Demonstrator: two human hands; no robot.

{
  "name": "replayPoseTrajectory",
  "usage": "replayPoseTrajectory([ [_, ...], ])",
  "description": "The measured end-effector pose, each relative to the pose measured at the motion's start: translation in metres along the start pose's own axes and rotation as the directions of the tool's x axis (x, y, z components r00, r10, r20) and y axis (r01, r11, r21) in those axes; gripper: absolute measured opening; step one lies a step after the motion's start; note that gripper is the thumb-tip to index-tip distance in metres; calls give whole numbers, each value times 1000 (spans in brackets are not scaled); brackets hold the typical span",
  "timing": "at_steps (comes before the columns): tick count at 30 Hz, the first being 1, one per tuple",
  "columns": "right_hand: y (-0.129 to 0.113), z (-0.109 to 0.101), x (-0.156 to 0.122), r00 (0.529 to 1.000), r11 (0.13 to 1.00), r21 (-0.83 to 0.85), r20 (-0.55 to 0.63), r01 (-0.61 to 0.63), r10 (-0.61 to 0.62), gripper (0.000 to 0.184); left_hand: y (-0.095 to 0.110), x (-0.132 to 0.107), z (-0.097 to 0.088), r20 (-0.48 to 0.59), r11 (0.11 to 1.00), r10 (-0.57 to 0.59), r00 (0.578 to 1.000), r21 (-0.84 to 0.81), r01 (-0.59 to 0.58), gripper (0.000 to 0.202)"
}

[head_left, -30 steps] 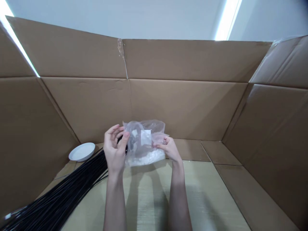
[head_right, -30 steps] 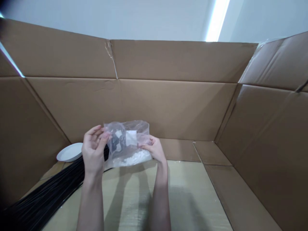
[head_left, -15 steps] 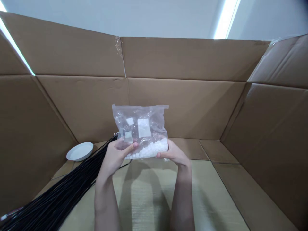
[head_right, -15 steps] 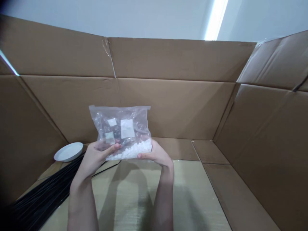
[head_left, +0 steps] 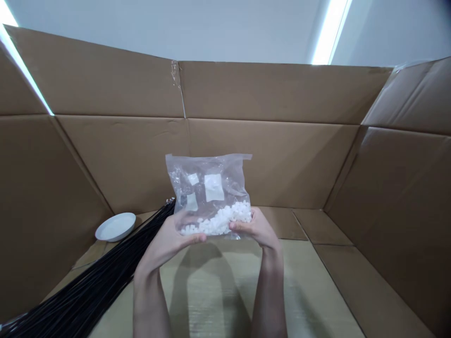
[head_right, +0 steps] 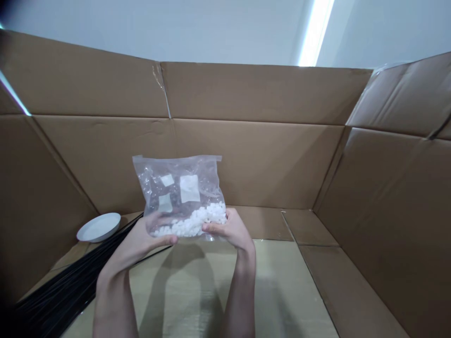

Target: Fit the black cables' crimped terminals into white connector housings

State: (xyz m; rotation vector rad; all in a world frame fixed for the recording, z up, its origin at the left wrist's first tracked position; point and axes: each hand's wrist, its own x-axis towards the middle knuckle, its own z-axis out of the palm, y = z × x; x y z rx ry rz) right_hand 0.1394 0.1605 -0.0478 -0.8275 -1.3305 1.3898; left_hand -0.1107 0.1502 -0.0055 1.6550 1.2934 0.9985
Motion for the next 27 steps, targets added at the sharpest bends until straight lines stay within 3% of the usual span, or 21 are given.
replayPoseTrajectory([
  [3, -3, 2, -1, 1000, 1000, 20, 0, 21, -21, 52, -1, -1, 0, -94, 997, 3, 996, 71, 4, 51],
  [7, -4, 3, 2, 999, 998, 37, 22, 40, -41, 66, -2, -2, -1, -175, 997, -13, 985, 68, 25, 50],
  [15, -5, 12, 6, 997, 996, 67, -63, 55, -51, 43, -3, 1, 6, -198, 998, 46, 979, 54, -36, 45],
  [22, -14, 22, 2, 981, 992, 44, -161, 121, -112, 43, 6, -2, 6, -191, 999, 49, 980, 5, -48, 68],
  [25, -12, 16, 0, 979, 987, 25, -128, 162, -158, 55, 13, -6, 5, -168, 998, 47, 985, 38, -42, 77],
  [27, -10, 11, -1, 980, 982, 22, -70, 187, -185, 71, 16, -6, 7, -208, 997, 64, 976, 44, -56, 69],
])
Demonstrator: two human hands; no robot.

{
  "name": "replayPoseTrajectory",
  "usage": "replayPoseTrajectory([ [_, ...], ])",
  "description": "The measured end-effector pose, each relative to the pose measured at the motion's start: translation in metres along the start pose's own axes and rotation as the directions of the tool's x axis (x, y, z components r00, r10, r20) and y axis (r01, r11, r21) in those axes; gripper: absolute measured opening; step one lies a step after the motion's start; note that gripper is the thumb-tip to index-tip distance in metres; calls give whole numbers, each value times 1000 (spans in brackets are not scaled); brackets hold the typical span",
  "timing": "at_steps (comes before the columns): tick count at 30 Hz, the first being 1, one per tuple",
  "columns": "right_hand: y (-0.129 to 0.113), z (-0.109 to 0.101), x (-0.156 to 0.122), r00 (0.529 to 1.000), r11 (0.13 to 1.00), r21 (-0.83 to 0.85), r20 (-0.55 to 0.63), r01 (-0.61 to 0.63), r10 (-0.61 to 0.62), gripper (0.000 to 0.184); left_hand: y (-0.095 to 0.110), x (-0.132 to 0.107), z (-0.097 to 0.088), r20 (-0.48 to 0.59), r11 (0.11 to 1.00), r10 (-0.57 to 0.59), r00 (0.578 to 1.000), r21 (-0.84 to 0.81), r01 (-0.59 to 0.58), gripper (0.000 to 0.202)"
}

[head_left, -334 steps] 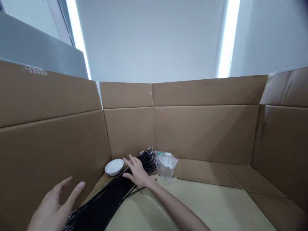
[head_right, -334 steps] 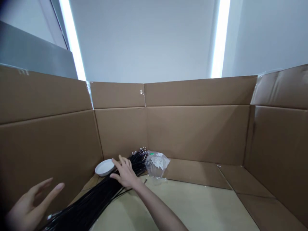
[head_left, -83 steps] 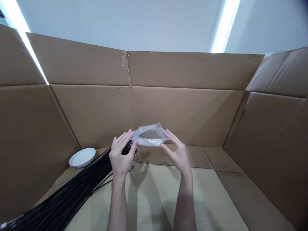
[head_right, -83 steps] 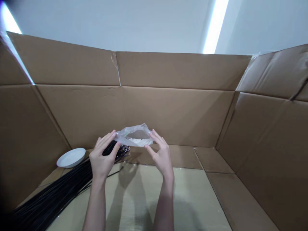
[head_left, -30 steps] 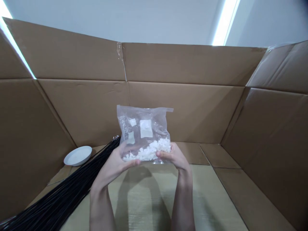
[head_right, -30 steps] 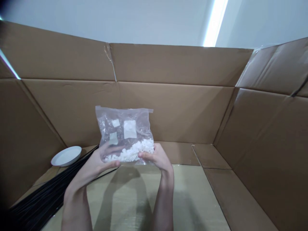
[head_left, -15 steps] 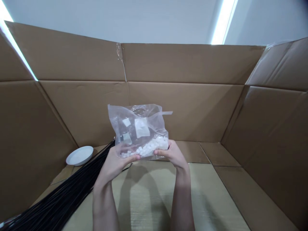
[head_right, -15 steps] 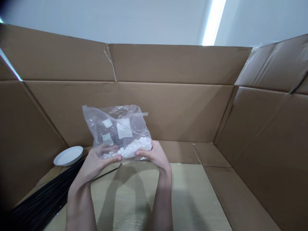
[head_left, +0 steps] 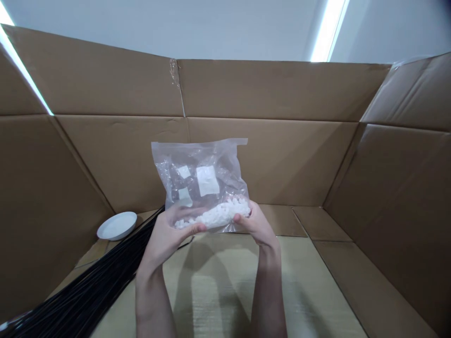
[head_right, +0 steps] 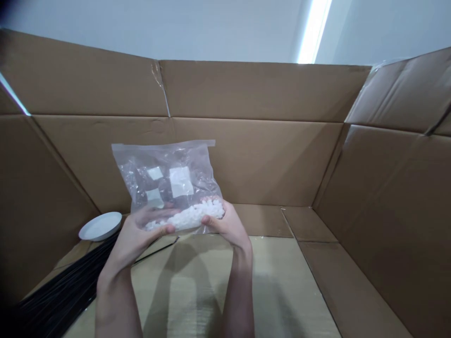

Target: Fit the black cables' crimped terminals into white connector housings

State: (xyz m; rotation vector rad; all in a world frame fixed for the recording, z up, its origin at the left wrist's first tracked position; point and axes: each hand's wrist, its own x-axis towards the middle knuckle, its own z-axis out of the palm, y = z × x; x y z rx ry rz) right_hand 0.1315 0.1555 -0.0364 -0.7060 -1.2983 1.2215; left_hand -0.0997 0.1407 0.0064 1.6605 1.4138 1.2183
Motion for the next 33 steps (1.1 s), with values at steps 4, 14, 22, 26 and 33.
replayPoseTrajectory([
  [4, 3, -6, 0, 1000, 1000, 1, 11, 16, -16, 72, 0, 0, 9, -116, 996, -14, 993, -90, 3, 53],
  [14, 0, 7, 4, 975, 998, -12, -214, 57, -58, 47, 4, -1, 8, -59, 996, 25, 998, -81, -30, 54],
  [22, 6, 2, 6, 999, 978, 208, -43, 28, -19, 93, -6, 0, -7, -67, 989, -80, 995, -131, 70, 58],
  [26, 13, -5, 4, 997, 980, 185, 30, -73, 69, 69, -7, -1, -7, -13, 976, -101, 995, -194, 97, 46],
  [33, 22, -7, 9, 996, 991, 98, -16, -88, 90, 50, -6, 2, 1, 20, 975, -131, 991, -176, 132, 40],
])
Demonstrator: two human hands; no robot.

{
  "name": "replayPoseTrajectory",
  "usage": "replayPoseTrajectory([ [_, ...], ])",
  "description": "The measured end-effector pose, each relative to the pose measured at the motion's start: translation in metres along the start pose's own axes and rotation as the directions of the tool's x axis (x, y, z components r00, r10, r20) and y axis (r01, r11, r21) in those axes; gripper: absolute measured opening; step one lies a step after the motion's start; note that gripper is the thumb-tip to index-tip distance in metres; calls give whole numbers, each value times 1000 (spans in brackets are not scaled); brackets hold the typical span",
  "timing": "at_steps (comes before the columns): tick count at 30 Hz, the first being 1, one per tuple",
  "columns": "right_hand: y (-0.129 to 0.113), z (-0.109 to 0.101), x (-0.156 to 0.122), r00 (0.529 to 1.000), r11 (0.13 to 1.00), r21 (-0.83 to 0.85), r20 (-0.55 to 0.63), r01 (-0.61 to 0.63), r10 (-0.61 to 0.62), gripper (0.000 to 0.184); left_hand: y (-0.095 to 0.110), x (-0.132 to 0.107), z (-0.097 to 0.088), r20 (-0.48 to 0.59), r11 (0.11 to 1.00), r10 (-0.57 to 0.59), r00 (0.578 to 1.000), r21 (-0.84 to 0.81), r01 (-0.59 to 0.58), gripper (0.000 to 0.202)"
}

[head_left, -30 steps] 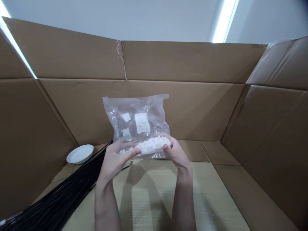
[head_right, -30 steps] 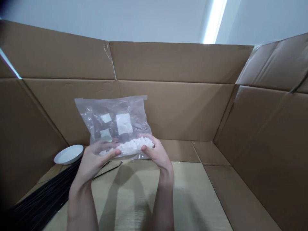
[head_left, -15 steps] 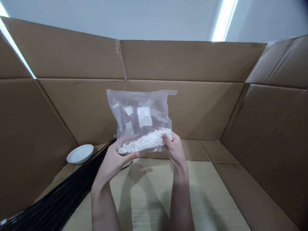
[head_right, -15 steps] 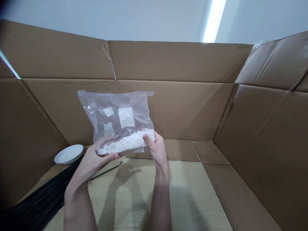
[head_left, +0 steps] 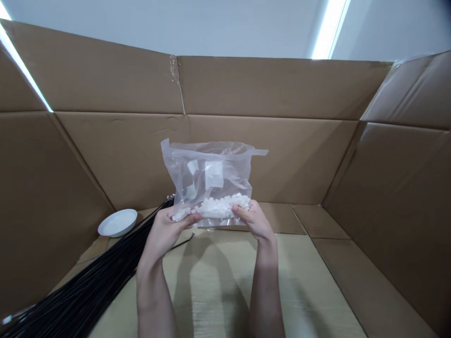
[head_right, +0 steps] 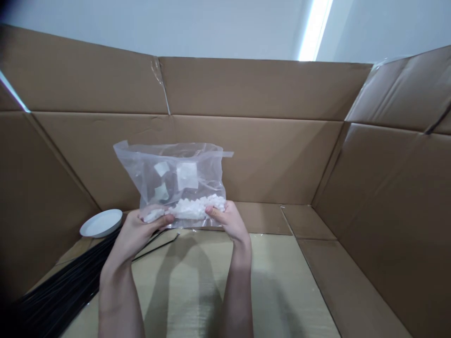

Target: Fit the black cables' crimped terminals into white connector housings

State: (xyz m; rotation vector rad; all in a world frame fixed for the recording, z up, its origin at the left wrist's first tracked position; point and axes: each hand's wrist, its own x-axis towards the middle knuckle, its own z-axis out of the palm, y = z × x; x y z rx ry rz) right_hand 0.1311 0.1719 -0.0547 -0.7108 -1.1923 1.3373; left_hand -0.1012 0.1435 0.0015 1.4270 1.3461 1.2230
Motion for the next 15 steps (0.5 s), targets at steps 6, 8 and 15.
replayPoseTrajectory([
  [6, 0, -1, -1, 999, 999, -43, 34, -3, 5, 69, -7, 6, -3, -31, 999, 18, 999, 43, -16, 45],
  [8, 1, -4, -2, 996, 999, -48, 90, -6, 10, 86, -11, 7, -5, -37, 999, 12, 999, 38, -11, 54],
  [15, 7, -15, -4, 990, 994, -68, 108, -85, 92, 60, -10, 3, -13, 179, 996, 67, 981, 50, -78, 55],
])
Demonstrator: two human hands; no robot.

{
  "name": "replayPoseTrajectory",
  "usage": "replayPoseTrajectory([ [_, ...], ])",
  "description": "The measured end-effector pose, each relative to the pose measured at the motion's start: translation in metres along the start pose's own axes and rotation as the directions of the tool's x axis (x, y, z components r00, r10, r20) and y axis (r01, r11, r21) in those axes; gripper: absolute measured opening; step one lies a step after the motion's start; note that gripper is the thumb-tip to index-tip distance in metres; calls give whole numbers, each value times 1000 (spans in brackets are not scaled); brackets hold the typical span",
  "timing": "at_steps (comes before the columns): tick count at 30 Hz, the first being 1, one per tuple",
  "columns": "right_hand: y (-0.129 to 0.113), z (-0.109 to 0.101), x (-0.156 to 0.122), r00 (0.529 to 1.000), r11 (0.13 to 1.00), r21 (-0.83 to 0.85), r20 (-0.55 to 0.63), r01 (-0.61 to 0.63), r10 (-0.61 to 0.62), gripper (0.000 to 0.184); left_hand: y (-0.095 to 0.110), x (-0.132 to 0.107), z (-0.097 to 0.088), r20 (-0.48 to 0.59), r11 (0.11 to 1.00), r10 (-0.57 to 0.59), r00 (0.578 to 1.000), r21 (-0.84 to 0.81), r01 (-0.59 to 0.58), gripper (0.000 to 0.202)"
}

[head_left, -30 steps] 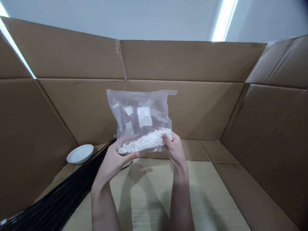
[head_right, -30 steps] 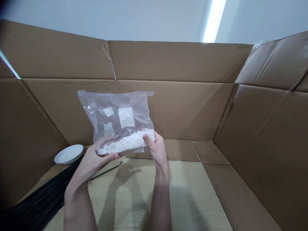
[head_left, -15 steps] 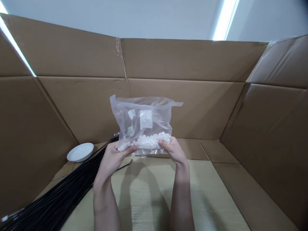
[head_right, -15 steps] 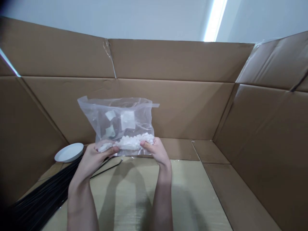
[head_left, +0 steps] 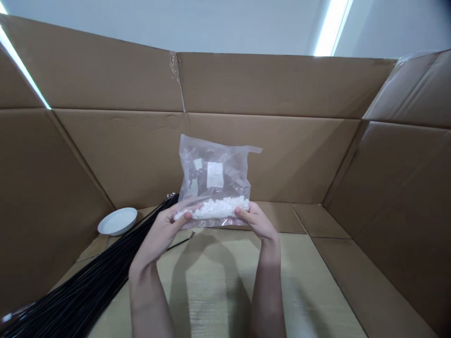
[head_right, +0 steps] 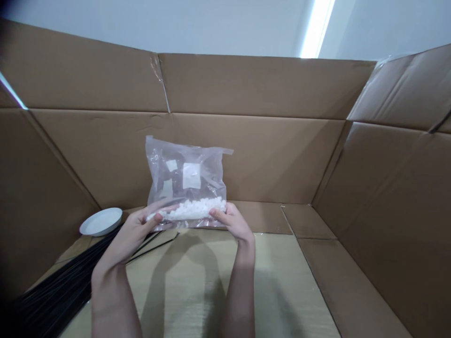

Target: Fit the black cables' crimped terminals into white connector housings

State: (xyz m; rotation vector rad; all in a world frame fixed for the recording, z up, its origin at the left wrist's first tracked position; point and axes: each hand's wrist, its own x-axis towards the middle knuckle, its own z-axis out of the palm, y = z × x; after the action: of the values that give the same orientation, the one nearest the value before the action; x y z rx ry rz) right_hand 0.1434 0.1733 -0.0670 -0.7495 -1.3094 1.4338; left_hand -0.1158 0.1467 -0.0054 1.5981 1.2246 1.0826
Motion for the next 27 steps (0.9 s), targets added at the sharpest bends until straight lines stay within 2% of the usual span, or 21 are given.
replayPoseTrajectory([
  [2, -2, 1, 0, 1000, 1000, 5, -23, -16, 16, 59, 2, 0, 0, 53, 1000, -5, 999, 29, 4, 51],
  [7, -7, 7, 0, 997, 1000, -13, -71, -21, 20, 57, 2, 0, 2, 17, 999, -41, 999, 4, 41, 59],
  [12, -6, 7, 2, 995, 1000, -25, -99, 5, -8, 60, 5, -1, 5, 39, 995, -41, 998, -95, 45, 63],
  [18, -5, 4, 3, 991, 997, -44, -117, 56, -61, 60, 1, 2, 7, 9, 995, -57, 998, -80, 58, 62],
  [20, -6, 6, 3, 988, 997, -50, -136, 66, -72, 54, -2, 3, 7, 1, 995, -62, 998, -77, 62, 64],
  [23, -8, 10, 4, 971, 993, -65, -212, 96, -107, 42, -1, 4, 8, -17, 998, -30, 999, -56, 29, 64],
  [27, -12, 14, 5, 946, 988, -78, -288, 135, -152, 37, 4, 1, 8, -36, 995, 67, 997, -69, -69, 74],
])
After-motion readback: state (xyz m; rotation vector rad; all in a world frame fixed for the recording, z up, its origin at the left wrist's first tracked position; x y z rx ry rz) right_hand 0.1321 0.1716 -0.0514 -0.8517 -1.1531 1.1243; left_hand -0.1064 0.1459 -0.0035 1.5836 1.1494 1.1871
